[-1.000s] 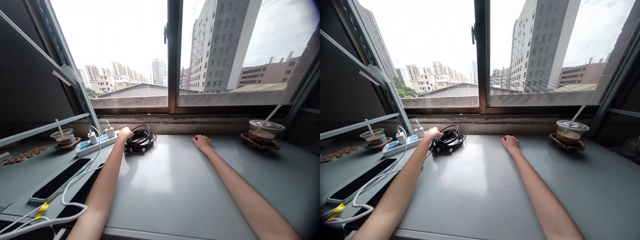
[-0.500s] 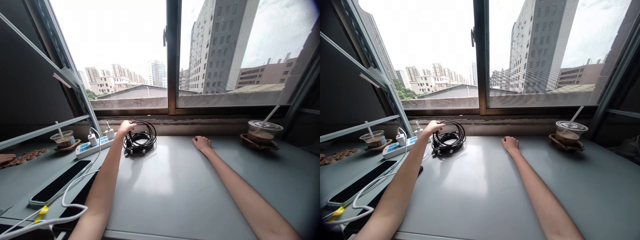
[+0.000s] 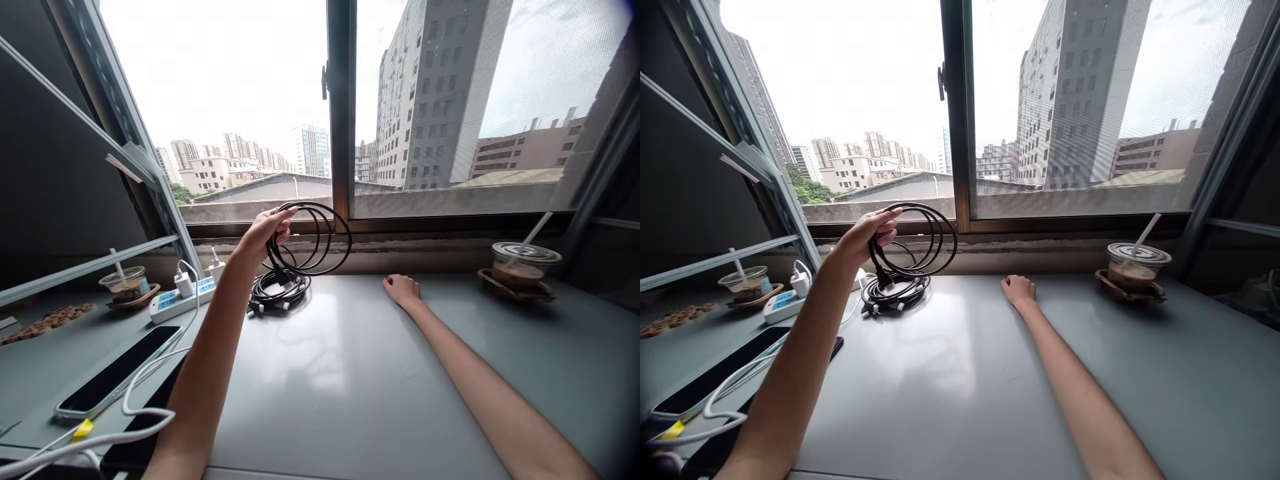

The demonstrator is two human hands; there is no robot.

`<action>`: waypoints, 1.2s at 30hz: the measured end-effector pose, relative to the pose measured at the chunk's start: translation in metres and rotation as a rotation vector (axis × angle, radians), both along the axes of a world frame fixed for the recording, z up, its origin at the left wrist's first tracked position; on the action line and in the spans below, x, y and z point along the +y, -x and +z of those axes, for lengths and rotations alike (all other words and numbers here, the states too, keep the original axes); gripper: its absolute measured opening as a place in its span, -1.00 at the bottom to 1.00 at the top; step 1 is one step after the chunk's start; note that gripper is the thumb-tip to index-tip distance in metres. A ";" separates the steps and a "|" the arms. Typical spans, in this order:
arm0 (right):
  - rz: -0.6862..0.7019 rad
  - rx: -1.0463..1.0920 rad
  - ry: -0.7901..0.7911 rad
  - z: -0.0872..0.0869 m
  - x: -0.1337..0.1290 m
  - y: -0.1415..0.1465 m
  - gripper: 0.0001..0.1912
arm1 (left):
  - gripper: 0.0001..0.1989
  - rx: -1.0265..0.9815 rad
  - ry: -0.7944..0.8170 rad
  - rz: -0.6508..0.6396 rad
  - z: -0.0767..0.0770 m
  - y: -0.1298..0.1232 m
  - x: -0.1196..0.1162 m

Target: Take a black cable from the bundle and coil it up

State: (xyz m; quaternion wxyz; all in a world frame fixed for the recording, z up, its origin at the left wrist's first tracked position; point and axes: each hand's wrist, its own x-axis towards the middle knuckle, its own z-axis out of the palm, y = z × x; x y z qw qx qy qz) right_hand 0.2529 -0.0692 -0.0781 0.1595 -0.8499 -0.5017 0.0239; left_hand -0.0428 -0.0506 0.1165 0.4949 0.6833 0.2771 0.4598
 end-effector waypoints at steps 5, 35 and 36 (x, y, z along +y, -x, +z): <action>-0.008 0.004 0.000 0.000 0.001 0.000 -0.62 | -0.67 -0.126 0.002 -0.153 -0.002 -0.018 -0.018; -0.050 0.188 -0.053 0.010 -0.002 0.000 -0.65 | -0.65 -0.016 -0.150 -0.027 -0.021 -0.053 -0.045; -0.059 0.228 -0.071 0.014 -0.002 -0.001 -0.65 | -0.60 -0.010 -0.132 -0.026 -0.022 -0.053 -0.043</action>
